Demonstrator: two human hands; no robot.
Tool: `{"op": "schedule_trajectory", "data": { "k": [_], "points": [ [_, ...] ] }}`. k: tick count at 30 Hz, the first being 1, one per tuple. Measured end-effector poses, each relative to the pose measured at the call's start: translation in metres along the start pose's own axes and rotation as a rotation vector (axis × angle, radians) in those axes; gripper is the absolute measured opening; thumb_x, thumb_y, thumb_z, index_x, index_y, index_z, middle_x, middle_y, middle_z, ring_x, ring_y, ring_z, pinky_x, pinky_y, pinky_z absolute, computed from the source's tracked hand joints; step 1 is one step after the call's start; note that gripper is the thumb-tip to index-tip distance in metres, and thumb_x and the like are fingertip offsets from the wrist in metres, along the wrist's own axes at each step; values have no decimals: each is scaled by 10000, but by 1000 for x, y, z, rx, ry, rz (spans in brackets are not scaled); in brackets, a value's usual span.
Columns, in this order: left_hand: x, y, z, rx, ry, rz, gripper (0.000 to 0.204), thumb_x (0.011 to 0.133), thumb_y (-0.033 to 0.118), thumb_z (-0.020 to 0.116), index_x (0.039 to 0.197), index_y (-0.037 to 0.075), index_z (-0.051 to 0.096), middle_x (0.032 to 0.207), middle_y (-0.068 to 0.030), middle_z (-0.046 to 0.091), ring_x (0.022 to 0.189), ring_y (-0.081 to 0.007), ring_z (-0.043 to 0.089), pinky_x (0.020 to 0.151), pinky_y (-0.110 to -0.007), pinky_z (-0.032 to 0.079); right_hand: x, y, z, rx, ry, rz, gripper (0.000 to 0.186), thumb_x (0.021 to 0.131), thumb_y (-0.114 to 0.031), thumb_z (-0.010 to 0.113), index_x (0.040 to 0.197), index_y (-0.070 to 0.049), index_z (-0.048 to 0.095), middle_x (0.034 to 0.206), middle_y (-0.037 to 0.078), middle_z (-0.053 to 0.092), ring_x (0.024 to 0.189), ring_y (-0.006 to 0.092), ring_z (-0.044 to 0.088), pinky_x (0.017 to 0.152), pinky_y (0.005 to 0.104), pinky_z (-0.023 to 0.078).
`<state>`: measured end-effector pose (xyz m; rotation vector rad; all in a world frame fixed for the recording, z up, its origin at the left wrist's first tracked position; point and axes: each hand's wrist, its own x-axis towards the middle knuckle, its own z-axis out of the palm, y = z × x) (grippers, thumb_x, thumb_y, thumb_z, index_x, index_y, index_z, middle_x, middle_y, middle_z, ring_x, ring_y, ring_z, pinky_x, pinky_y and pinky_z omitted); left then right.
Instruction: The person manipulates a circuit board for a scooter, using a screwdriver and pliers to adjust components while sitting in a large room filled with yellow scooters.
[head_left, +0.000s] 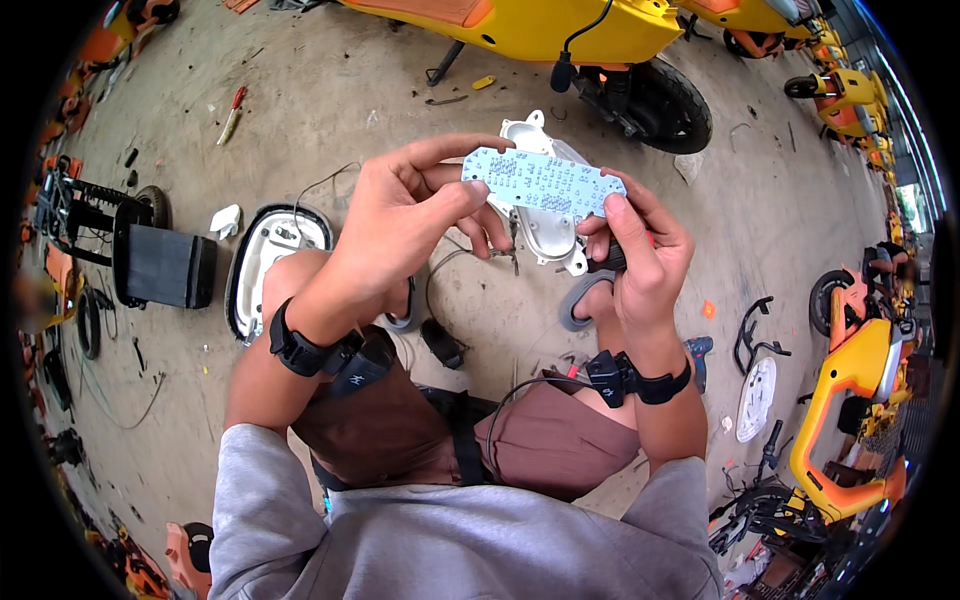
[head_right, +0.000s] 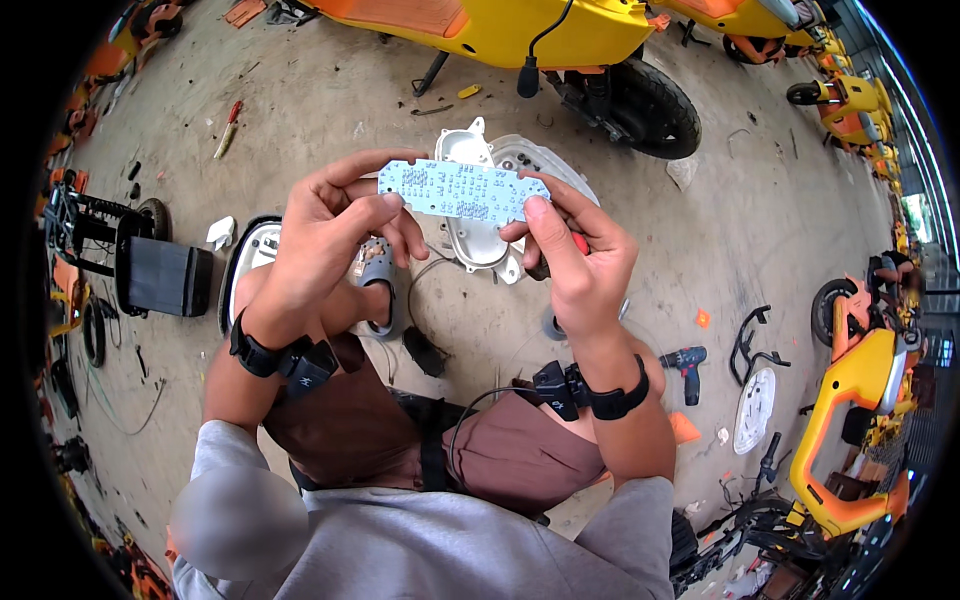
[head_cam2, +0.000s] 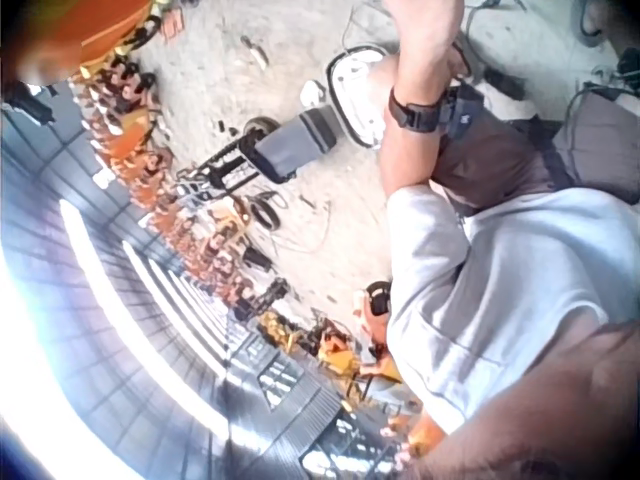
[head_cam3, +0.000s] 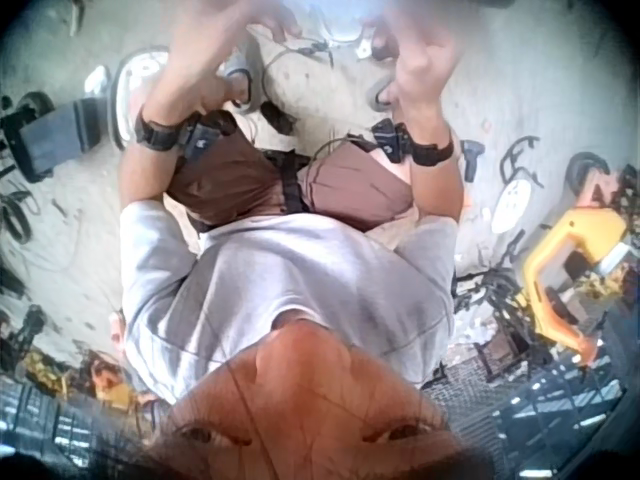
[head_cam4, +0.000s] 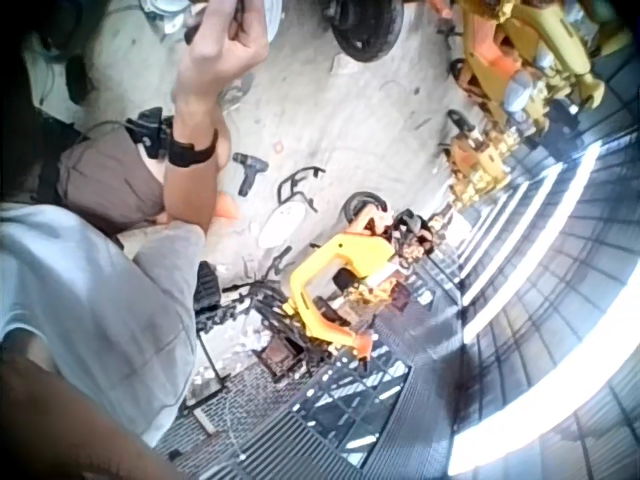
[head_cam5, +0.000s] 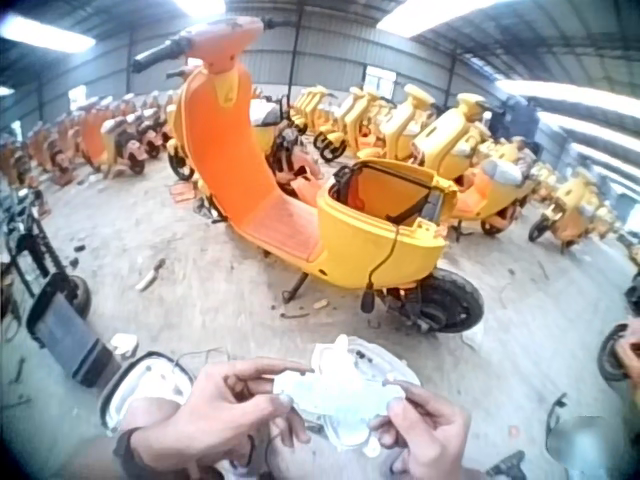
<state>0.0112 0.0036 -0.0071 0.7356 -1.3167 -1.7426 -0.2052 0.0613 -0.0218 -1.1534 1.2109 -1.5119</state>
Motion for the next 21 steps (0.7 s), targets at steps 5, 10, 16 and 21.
{"op": "schedule_trajectory", "data": {
  "k": [5, 10, 16, 21],
  "points": [
    [0, 1, 0, -7, -7, -13, 377, 900, 20, 445, 1238, -137, 500, 766, -175, 655, 664, -248, 672, 571, -298, 543, 1, 2, 0, 15, -3, -11, 274, 921, -126, 592, 1119, 58, 638, 772, 122, 674, 578, 67, 528, 553, 195, 413],
    [1, 2, -2, -107, -17, -37, 421, 881, 32, 365, 1234, -159, 490, 866, -227, 653, 683, -291, 671, 585, -324, 549, 1, 2, -1, 11, 6, -17, 270, 918, -124, 596, 1112, 58, 644, 768, 120, 674, 579, 67, 533, 546, 191, 410],
    [1, 2, -1, -67, -5, -39, 432, 875, 36, 342, 1227, -165, 491, 935, -246, 647, 699, -302, 672, 590, -332, 551, 1, 0, 0, -19, 11, -31, 274, 915, -126, 605, 1107, 65, 645, 769, 119, 676, 582, 70, 547, 542, 186, 414],
    [1, 3, -1, -96, -5, -48, 426, 875, 35, 346, 1220, -163, 497, 942, -248, 648, 705, -302, 674, 587, -332, 551, 1, 0, 1, -15, 12, -27, 277, 913, -122, 610, 1111, 68, 643, 765, 118, 677, 578, 68, 547, 540, 188, 417]
  ]
}}
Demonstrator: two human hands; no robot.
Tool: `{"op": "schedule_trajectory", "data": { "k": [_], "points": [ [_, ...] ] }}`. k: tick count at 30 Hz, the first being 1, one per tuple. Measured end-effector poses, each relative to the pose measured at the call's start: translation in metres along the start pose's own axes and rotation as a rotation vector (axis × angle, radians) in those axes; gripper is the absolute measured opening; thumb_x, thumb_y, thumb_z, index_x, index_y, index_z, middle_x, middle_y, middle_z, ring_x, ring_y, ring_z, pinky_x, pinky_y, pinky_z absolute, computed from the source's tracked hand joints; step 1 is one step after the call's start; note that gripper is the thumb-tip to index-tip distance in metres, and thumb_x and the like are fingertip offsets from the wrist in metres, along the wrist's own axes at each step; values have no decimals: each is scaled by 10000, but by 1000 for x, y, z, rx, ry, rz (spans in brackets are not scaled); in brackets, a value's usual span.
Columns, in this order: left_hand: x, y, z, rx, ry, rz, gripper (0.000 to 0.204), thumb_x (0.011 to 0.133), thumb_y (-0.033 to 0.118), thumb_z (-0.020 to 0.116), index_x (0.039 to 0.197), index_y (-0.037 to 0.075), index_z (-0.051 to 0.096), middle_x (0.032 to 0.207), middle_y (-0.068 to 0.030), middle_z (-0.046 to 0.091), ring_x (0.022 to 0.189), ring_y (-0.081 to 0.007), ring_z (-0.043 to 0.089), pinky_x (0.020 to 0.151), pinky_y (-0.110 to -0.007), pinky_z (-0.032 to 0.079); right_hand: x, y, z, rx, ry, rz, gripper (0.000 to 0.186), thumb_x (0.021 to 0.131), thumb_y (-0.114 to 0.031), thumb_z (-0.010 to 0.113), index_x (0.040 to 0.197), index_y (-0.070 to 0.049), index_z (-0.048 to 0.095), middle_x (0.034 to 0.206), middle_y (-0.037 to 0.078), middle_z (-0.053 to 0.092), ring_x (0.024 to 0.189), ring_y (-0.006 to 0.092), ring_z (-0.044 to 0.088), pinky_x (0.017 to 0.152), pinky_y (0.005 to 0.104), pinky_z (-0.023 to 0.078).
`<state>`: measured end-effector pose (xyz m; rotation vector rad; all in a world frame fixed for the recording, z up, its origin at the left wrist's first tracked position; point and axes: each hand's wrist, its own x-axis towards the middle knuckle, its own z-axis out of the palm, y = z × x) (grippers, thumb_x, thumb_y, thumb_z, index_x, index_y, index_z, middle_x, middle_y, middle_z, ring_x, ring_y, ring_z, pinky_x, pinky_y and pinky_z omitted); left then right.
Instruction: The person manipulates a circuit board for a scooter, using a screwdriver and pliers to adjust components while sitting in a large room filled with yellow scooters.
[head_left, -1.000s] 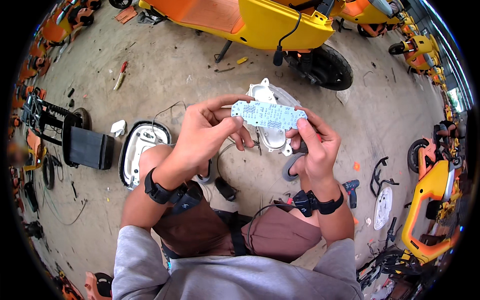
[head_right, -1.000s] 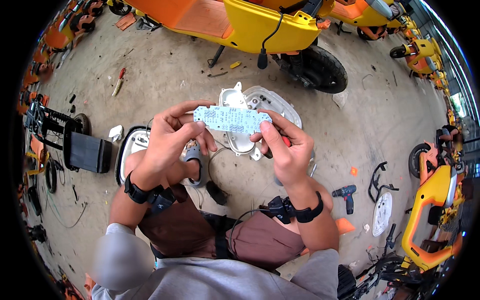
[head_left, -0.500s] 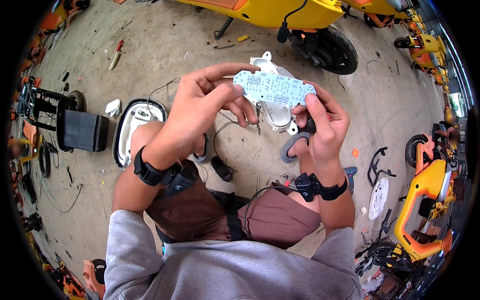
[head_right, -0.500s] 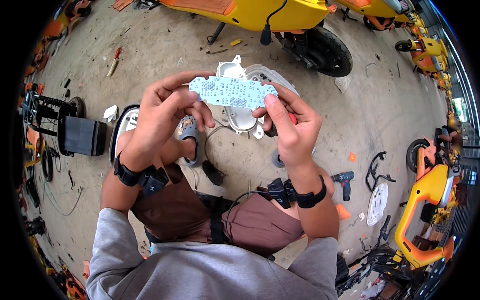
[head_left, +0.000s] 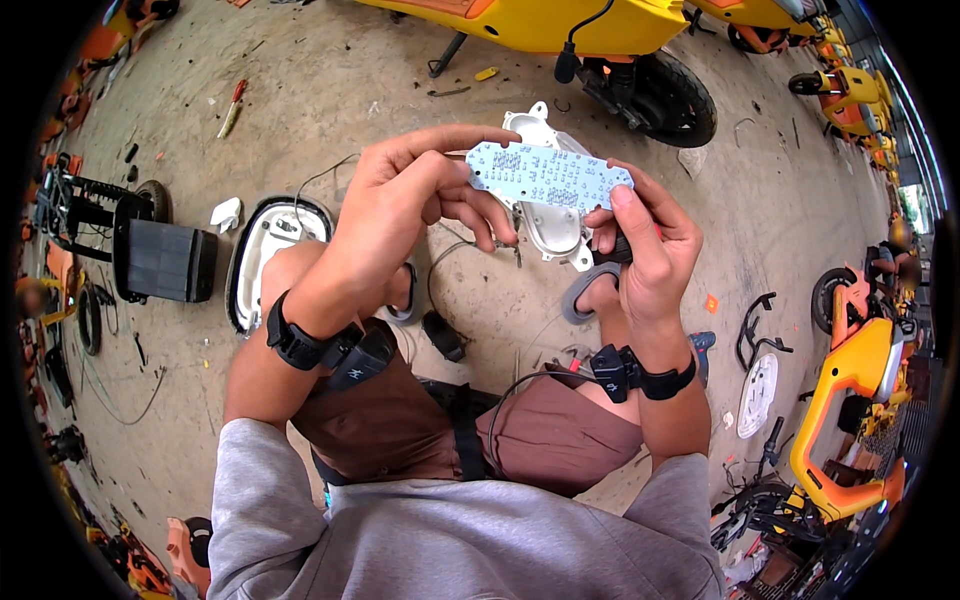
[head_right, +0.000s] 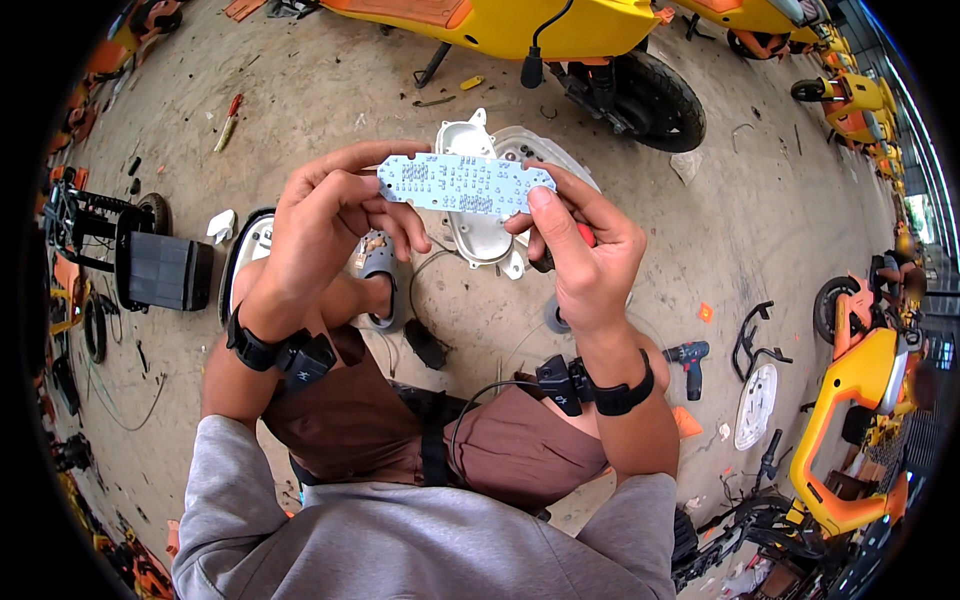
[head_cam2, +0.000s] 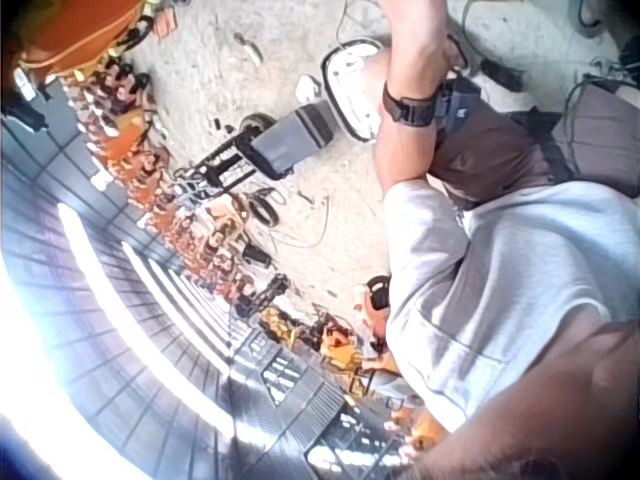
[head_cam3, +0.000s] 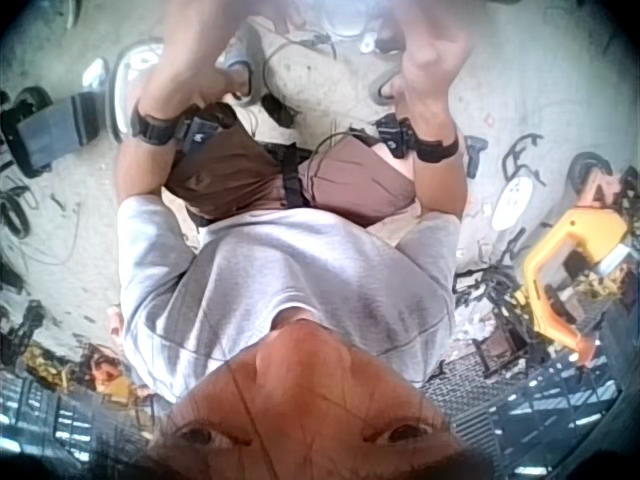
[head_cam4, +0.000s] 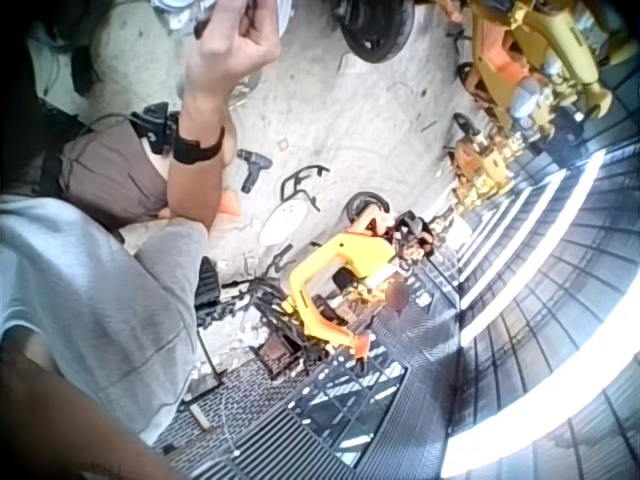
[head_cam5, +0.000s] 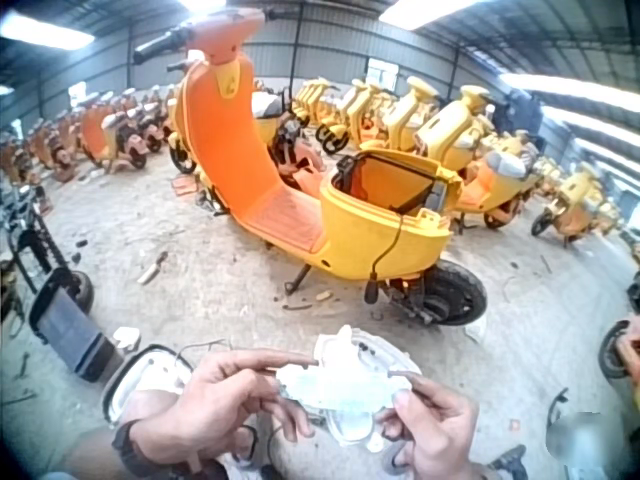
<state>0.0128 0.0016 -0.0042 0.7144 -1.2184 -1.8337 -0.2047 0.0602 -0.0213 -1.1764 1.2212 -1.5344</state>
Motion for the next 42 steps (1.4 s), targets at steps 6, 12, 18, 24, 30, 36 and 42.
{"op": "schedule_trajectory", "data": {
  "k": [6, 12, 18, 24, 30, 36, 42],
  "points": [
    [0, -2, -2, -12, -1, -9, 405, 877, 23, 393, 1231, -140, 504, 915, -225, 655, 710, -292, 679, 595, -326, 561, 0, 1, -3, 20, -31, -2, 294, 918, -114, 586, 1142, 72, 630, 768, 125, 679, 577, 68, 539, 541, 190, 416],
    [0, -4, 0, 26, 20, 39, 342, 882, -29, 439, 1192, -117, 553, 732, -118, 636, 735, -250, 695, 619, -314, 568, 0, 6, -10, 183, -151, -52, 362, 928, -148, 478, 1185, 72, 608, 806, 137, 683, 585, 92, 522, 569, 224, 442],
    [-2, -5, -1, 53, -16, 86, 346, 906, -13, 435, 1227, -120, 512, 876, -192, 655, 762, -277, 695, 624, -329, 571, 0, 5, -10, 158, -159, -57, 337, 925, -105, 498, 1199, 62, 601, 828, 134, 681, 590, 80, 525, 562, 216, 443],
    [0, -5, 2, 52, -17, 79, 342, 905, -17, 437, 1221, -117, 517, 868, -203, 656, 760, -273, 694, 634, -324, 570, -1, 3, -11, 160, -144, -51, 312, 914, -54, 510, 1186, 63, 606, 821, 136, 681, 590, 63, 526, 556, 199, 442],
    [-1, -6, 2, 62, -15, 86, 335, 907, -18, 448, 1220, -112, 521, 854, -199, 659, 754, -270, 696, 633, -322, 571, -1, 1, -10, 156, -133, -44, 300, 912, -44, 515, 1174, 62, 614, 808, 129, 682, 590, 58, 533, 546, 189, 445],
    [-1, -6, 2, 74, -7, 91, 331, 911, -21, 459, 1223, -112, 520, 862, -198, 661, 760, -265, 698, 633, -320, 578, -1, 0, -9, 142, -114, -38, 283, 912, -47, 528, 1155, 58, 626, 797, 126, 682, 582, 53, 534, 540, 183, 442],
    [-1, -7, 1, 89, -12, 95, 328, 914, -14, 471, 1222, -113, 522, 862, -194, 663, 756, -260, 698, 631, -319, 580, -1, 2, -8, 109, -99, -51, 285, 913, -72, 530, 1146, 59, 630, 781, 127, 678, 578, 68, 539, 537, 196, 440]
  ]
}}
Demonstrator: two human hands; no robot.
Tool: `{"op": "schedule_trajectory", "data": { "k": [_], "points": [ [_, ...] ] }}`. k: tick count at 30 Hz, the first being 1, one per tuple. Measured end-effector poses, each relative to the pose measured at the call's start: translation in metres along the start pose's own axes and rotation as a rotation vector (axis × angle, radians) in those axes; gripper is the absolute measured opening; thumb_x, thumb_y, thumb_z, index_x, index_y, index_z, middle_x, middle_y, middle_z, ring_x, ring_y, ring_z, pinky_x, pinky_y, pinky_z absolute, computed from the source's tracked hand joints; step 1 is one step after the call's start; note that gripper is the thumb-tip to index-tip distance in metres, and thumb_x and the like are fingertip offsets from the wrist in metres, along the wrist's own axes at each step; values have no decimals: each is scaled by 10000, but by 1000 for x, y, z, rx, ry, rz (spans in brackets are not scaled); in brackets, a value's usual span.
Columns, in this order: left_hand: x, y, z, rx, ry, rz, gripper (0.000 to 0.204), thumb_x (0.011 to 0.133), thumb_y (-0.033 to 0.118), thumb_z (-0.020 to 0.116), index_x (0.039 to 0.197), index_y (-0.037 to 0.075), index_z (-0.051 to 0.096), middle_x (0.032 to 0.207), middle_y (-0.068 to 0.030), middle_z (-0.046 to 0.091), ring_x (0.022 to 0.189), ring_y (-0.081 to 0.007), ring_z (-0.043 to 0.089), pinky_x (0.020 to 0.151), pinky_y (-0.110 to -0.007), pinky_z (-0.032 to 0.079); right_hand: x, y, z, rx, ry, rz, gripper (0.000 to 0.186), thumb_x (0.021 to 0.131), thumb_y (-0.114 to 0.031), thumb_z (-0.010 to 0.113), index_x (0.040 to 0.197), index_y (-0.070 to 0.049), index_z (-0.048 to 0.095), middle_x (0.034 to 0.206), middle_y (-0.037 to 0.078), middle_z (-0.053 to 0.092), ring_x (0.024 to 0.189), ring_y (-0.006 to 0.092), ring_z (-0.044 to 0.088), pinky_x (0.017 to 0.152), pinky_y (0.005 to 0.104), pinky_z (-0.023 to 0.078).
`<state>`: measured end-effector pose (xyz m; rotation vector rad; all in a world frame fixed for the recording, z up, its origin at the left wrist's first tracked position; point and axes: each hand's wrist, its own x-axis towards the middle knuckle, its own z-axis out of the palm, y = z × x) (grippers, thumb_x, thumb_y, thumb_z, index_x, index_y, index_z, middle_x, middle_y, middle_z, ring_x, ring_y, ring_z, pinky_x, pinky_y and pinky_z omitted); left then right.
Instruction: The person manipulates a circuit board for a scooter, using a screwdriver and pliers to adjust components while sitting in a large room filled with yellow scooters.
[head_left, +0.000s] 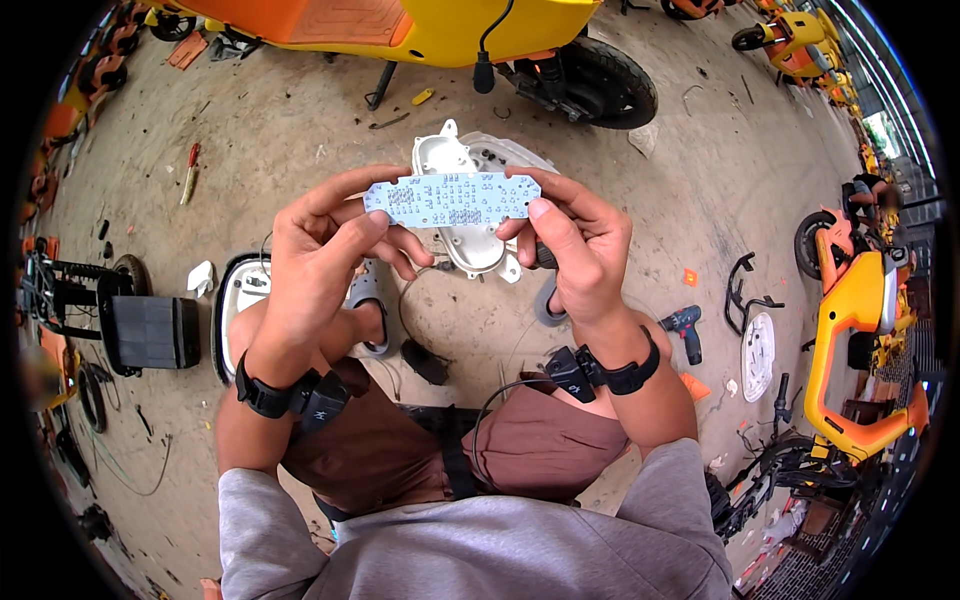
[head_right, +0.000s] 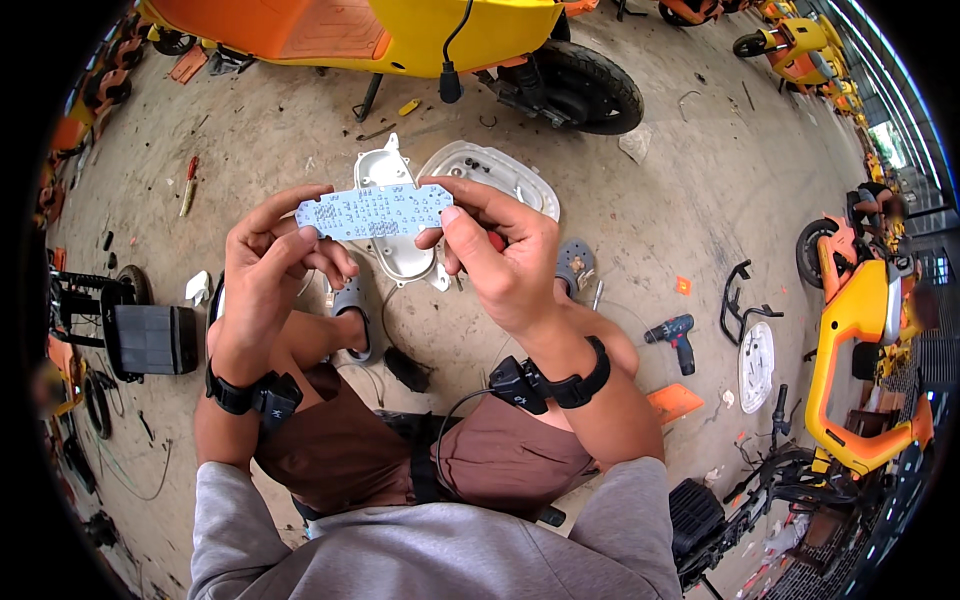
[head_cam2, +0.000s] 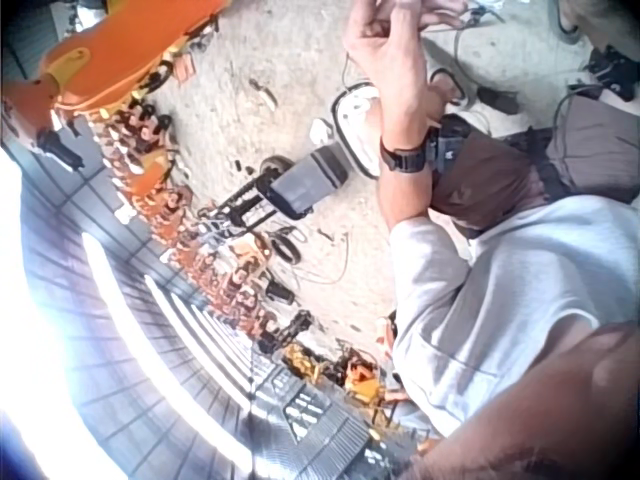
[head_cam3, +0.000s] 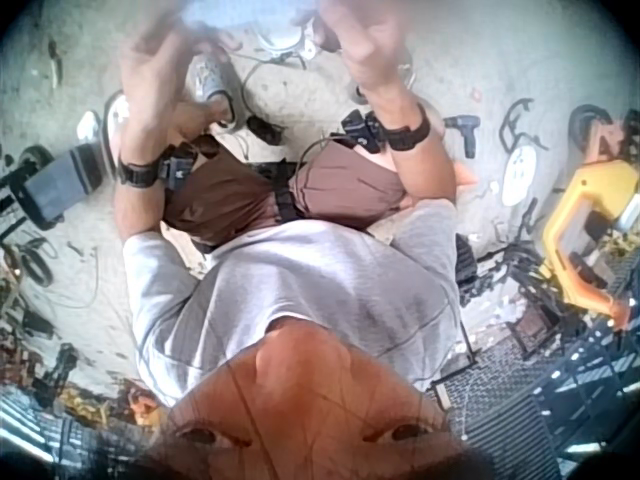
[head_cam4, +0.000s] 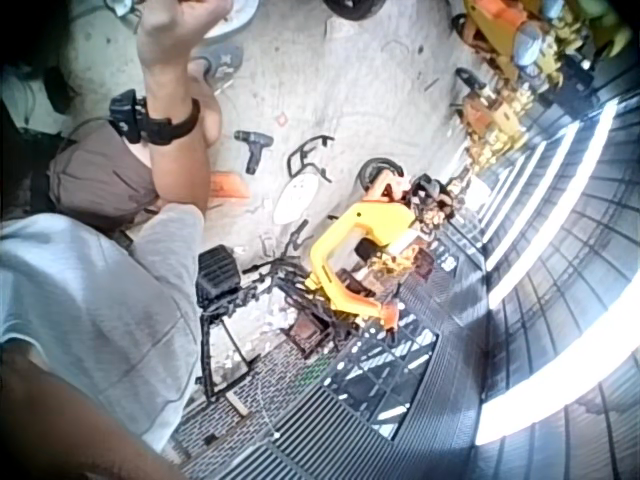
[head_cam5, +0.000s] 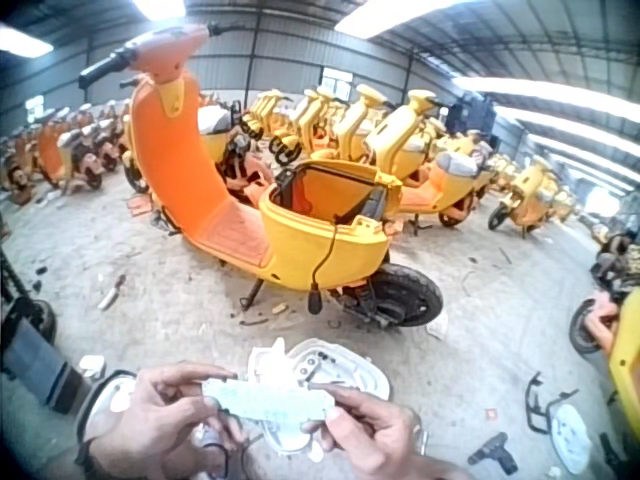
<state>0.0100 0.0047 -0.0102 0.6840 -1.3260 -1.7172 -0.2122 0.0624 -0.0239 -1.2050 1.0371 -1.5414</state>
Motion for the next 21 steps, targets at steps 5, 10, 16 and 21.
{"op": "schedule_trajectory", "data": {
  "k": [5, 10, 16, 21],
  "points": [
    [0, 0, 1, 6, -2, 1, 326, 917, -8, 477, 1222, -114, 522, 858, -189, 664, 755, -258, 698, 631, -317, 579, 0, 0, 0, 11, 10, -4, 270, 914, -53, 536, 1139, 58, 635, 778, 117, 676, 579, 51, 535, 536, 187, 437],
    [0, 1, 2, 18, 1, 1, 325, 919, -9, 475, 1223, -112, 526, 848, -185, 664, 752, -254, 697, 628, -312, 576, 1, 0, 1, -17, 25, 0, 266, 915, -53, 537, 1134, 59, 637, 773, 105, 671, 590, 48, 548, 537, 182, 440],
    [0, 1, 2, 33, 6, 0, 326, 920, -5, 474, 1223, -111, 529, 833, -183, 663, 748, -251, 697, 629, -306, 573, 1, 0, 1, -12, 29, 3, 257, 915, -51, 542, 1127, 57, 641, 779, 96, 670, 607, 48, 562, 542, 179, 445],
    [-1, 3, 3, 45, 1, 1, 327, 919, -1, 476, 1222, -114, 529, 831, -182, 664, 747, -250, 697, 632, -304, 572, 1, 0, 1, -6, 30, 1, 251, 916, -49, 544, 1120, 60, 642, 780, 93, 668, 614, 49, 565, 543, 182, 448]
  ]
}}
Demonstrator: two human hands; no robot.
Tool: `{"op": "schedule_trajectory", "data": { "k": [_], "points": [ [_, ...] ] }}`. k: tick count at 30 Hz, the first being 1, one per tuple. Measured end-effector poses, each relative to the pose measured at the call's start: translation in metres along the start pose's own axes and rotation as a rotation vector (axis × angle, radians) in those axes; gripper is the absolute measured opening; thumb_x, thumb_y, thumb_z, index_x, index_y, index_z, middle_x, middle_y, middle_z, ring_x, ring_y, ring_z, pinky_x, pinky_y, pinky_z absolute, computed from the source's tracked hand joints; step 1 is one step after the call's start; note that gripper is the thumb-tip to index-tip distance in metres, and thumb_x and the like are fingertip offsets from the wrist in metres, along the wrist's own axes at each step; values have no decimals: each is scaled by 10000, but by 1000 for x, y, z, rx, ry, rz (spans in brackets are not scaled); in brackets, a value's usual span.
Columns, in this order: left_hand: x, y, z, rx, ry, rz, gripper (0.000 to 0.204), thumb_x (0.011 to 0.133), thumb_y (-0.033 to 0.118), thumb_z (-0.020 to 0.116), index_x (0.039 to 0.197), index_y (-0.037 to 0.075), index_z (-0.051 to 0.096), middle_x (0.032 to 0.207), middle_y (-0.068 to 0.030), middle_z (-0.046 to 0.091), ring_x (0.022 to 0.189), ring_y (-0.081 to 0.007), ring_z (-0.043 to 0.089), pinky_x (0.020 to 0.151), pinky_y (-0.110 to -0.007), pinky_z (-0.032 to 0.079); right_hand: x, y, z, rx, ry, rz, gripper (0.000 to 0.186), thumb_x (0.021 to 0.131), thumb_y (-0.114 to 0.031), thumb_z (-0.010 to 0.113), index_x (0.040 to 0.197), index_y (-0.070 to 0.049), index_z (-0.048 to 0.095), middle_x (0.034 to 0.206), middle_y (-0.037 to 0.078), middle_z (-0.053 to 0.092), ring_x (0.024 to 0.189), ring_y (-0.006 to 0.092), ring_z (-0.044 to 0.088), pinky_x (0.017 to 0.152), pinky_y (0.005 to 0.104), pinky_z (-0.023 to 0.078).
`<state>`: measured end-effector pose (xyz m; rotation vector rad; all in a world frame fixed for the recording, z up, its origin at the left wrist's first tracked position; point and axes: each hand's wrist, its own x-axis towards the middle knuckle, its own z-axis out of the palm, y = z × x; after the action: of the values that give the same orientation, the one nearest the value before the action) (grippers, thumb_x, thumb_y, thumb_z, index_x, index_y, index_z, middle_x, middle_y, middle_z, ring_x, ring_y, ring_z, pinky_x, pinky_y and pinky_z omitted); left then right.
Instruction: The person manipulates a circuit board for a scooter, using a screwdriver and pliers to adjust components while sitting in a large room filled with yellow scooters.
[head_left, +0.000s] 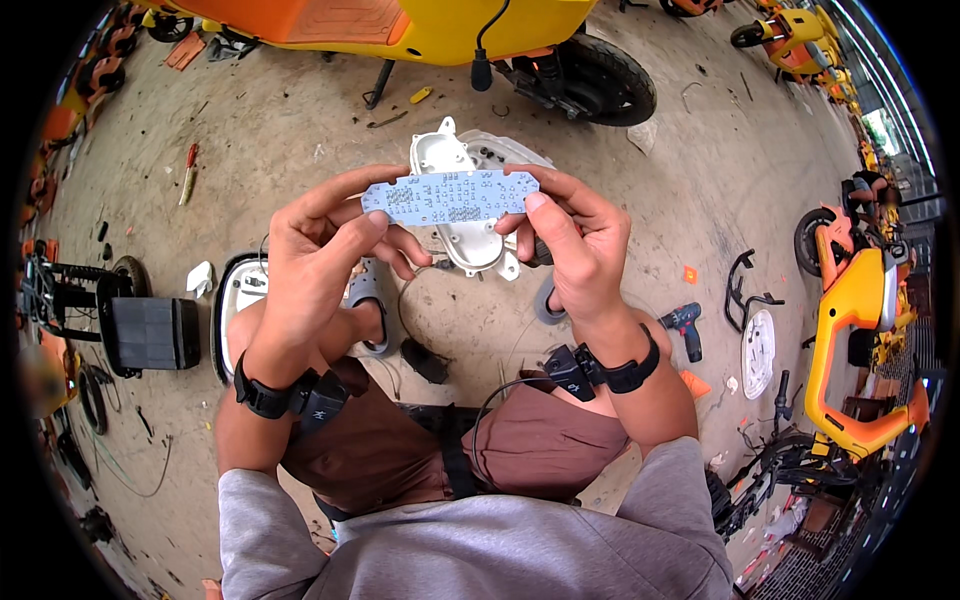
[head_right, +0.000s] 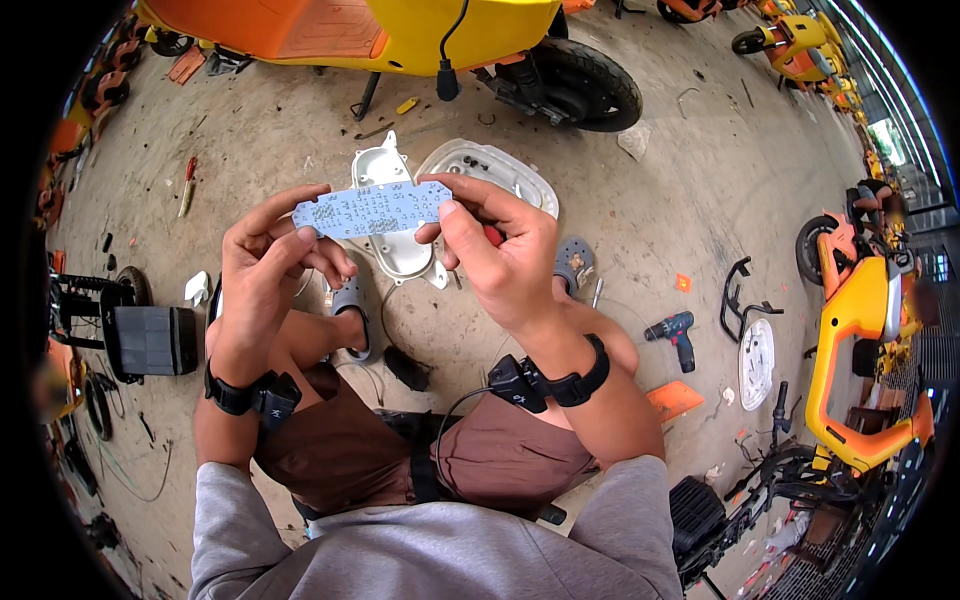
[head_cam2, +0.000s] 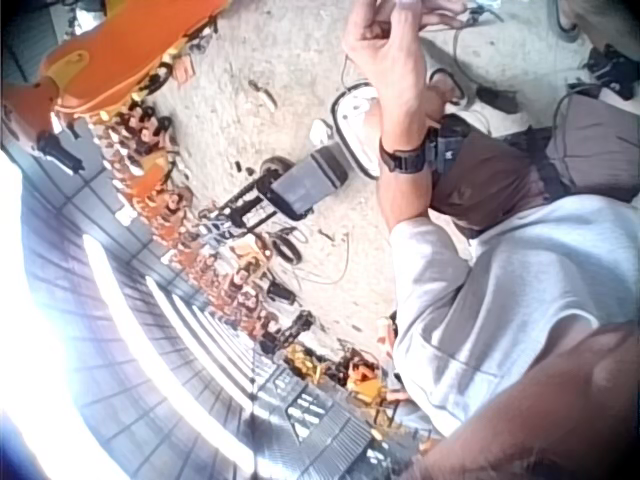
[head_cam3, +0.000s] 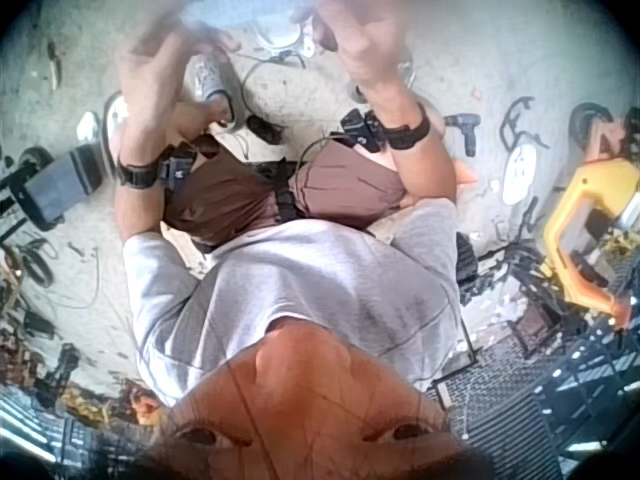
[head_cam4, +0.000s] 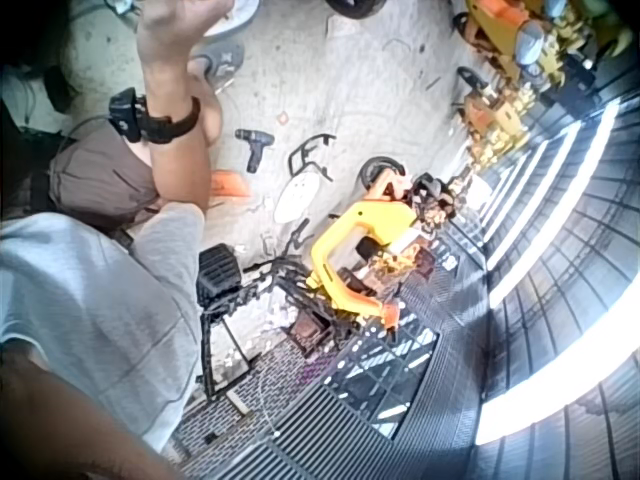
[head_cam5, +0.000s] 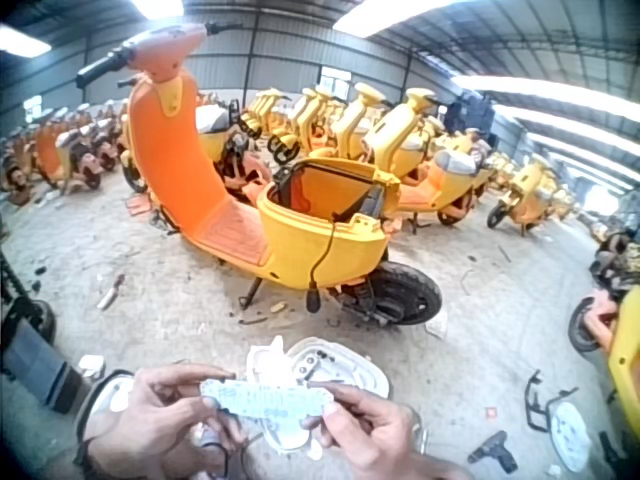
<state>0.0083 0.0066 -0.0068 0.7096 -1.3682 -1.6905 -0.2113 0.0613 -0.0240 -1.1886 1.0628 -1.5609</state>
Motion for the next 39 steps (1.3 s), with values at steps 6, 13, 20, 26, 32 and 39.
{"op": "schedule_trajectory", "data": {
  "k": [6, 13, 20, 26, 32, 39],
  "points": [
    [0, -1, -1, -7, -6, -13, 334, 918, 3, 477, 1227, -114, 526, 836, -186, 665, 747, -250, 697, 635, -305, 571, -1, 0, -1, 12, -2, -2, 261, 900, -28, 531, 1119, 64, 639, 783, 100, 670, 603, 49, 555, 544, 183, 446],
    [1, 0, 0, -83, -10, -39, 371, 910, -2, 460, 1259, -123, 498, 837, -194, 663, 769, -275, 698, 636, -314, 571, -1, -1, -3, 39, -29, 5, 294, 882, -15, 502, 1135, 67, 630, 819, 126, 674, 577, 52, 524, 541, 194, 435],
    [3, -1, -3, -111, -48, -23, 420, 892, -15, 490, 1300, -109, 464, 926, -204, 660, 802, -289, 693, 654, -338, 582, -2, 0, -2, 20, -5, 12, 301, 899, -43, 502, 1152, 67, 622, 851, 139, 676, 577, 60, 523, 545, 201, 434],
    [2, -3, -5, -68, -52, -6, 421, 916, 10, 532, 1313, -99, 449, 985, -209, 655, 803, -274, 691, 630, -327, 578, -1, 0, -1, 17, -1, 6, 288, 909, -65, 523, 1146, 61, 629, 825, 130, 678, 574, 58, 524, 544, 195, 426],
    [2, -3, -1, -65, -34, -28, 409, 938, 43, 537, 1314, -92, 448, 995, -202, 654, 802, -258, 691, 634, -324, 577, -1, 0, 0, -15, 28, 0, 275, 920, -96, 553, 1138, 49, 637, 812, 120, 679, 566, 52, 520, 529, 191, 413],
    [6, -10, -1, 226, 47, 122, 426, 872, -11, 638, 1278, -48, 514, 949, -133, 678, 770, -164, 671, 646, -265, 554, 5, 2, 2, -93, 133, 20, 248, 922, -109, 578, 1106, 37, 660, 790, 98, 682, 550, 50, 511, 502, 191, 394]
  ]
}}
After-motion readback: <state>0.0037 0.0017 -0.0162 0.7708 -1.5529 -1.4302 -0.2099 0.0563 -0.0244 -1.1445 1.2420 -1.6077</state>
